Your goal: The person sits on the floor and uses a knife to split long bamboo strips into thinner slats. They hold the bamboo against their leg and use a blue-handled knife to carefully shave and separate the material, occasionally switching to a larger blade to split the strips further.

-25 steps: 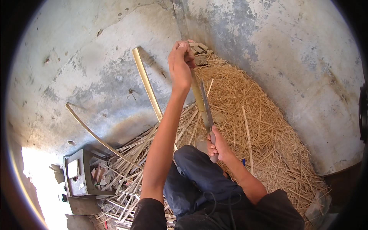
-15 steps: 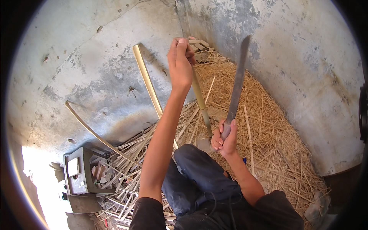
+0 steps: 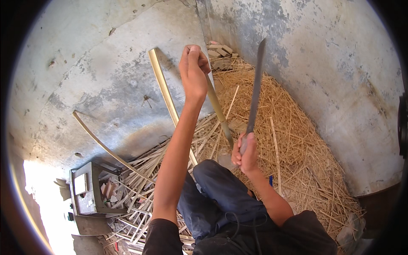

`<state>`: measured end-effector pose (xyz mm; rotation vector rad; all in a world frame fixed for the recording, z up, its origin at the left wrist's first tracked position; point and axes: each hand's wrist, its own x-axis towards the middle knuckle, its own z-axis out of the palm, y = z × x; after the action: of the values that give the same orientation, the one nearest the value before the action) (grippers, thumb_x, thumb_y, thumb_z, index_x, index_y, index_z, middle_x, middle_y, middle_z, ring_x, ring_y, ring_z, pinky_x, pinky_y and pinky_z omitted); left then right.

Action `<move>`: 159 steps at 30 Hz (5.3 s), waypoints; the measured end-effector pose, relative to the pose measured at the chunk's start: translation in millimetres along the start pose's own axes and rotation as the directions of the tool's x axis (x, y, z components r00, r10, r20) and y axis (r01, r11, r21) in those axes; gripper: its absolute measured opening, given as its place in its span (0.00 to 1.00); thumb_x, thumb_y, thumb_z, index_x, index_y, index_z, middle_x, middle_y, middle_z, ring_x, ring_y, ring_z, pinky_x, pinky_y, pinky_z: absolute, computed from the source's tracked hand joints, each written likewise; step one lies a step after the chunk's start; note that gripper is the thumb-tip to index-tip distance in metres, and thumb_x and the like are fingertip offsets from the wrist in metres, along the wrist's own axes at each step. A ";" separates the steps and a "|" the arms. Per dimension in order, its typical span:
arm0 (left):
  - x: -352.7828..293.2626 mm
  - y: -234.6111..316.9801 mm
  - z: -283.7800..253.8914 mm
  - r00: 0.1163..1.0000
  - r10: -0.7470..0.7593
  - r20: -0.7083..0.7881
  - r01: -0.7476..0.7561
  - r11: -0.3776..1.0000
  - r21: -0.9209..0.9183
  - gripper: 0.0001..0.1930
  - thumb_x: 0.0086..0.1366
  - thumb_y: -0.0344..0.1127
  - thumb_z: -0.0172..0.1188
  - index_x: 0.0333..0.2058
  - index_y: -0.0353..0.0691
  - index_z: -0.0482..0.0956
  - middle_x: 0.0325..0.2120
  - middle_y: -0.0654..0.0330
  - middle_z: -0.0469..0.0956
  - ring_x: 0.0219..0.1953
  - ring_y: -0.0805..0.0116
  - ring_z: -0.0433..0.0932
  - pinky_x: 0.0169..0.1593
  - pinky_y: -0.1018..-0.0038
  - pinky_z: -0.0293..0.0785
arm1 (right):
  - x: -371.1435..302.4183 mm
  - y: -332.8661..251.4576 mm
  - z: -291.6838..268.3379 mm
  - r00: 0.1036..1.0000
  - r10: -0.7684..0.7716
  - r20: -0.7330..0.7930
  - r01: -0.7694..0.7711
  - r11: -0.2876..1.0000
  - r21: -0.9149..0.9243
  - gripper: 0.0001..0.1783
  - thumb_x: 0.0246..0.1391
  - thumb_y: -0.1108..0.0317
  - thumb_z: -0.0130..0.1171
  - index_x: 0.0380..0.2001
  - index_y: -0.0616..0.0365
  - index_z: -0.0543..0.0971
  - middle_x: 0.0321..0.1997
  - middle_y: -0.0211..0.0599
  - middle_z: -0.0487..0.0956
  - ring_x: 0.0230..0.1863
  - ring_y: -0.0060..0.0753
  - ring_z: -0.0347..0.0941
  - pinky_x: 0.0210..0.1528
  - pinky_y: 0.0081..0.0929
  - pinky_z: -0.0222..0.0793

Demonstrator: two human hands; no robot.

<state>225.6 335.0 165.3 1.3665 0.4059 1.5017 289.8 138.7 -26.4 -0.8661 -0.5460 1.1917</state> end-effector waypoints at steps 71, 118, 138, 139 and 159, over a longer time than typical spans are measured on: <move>-8.2 9.6 -9.6 0.997 -0.039 0.062 0.043 0.997 -0.067 0.13 0.76 0.43 0.46 0.30 0.46 0.64 0.20 0.69 0.58 0.20 0.79 0.53 0.24 0.76 0.51 | 13.4 154.9 -135.0 0.841 0.511 -0.178 -0.539 0.818 -0.200 0.34 0.69 0.27 0.42 0.29 0.48 0.64 0.13 0.23 0.57 0.09 0.21 0.51 0.14 0.25 0.51; -3.3 5.2 3.6 0.995 -0.045 0.092 0.053 0.995 -0.088 0.12 0.74 0.44 0.47 0.32 0.46 0.65 0.19 0.70 0.54 0.20 0.77 0.51 0.25 0.75 0.48 | 4.3 4.7 -28.3 0.861 0.508 0.033 -0.509 0.857 0.085 0.33 0.70 0.29 0.43 0.31 0.50 0.65 0.12 0.22 0.57 0.07 0.19 0.50 0.12 0.24 0.53; 3.5 1.0 -20.5 1.000 -0.012 0.000 0.012 0.999 -0.040 0.13 0.76 0.45 0.46 0.34 0.46 0.67 0.19 0.71 0.55 0.19 0.77 0.54 0.25 0.76 0.50 | -6.6 28.3 -50.8 0.927 0.369 0.065 -0.373 0.898 0.232 0.34 0.69 0.26 0.43 0.31 0.48 0.65 0.12 0.20 0.55 0.08 0.19 0.49 0.13 0.26 0.50; 2.8 0.7 -21.0 1.000 -0.004 -0.018 0.004 1.000 -0.024 0.13 0.77 0.45 0.46 0.34 0.45 0.67 0.20 0.71 0.55 0.20 0.77 0.54 0.25 0.76 0.51 | -6.8 17.8 -41.6 0.953 0.288 0.093 -0.302 0.923 0.240 0.34 0.69 0.27 0.42 0.31 0.48 0.65 0.12 0.21 0.56 0.08 0.19 0.49 0.13 0.26 0.50; -11.7 6.2 3.4 0.997 0.053 -0.063 -0.051 0.998 0.034 0.15 0.81 0.44 0.45 0.35 0.42 0.66 0.22 0.70 0.59 0.23 0.80 0.54 0.26 0.77 0.55 | 16.9 24.6 0.3 0.977 0.214 -0.014 -0.214 0.972 -0.099 0.34 0.70 0.28 0.42 0.30 0.49 0.65 0.12 0.20 0.57 0.08 0.17 0.51 0.12 0.23 0.51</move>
<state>223.9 321.4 164.9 1.3666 0.4397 1.5906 280.7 157.8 -47.5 -1.0324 -0.5225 1.3676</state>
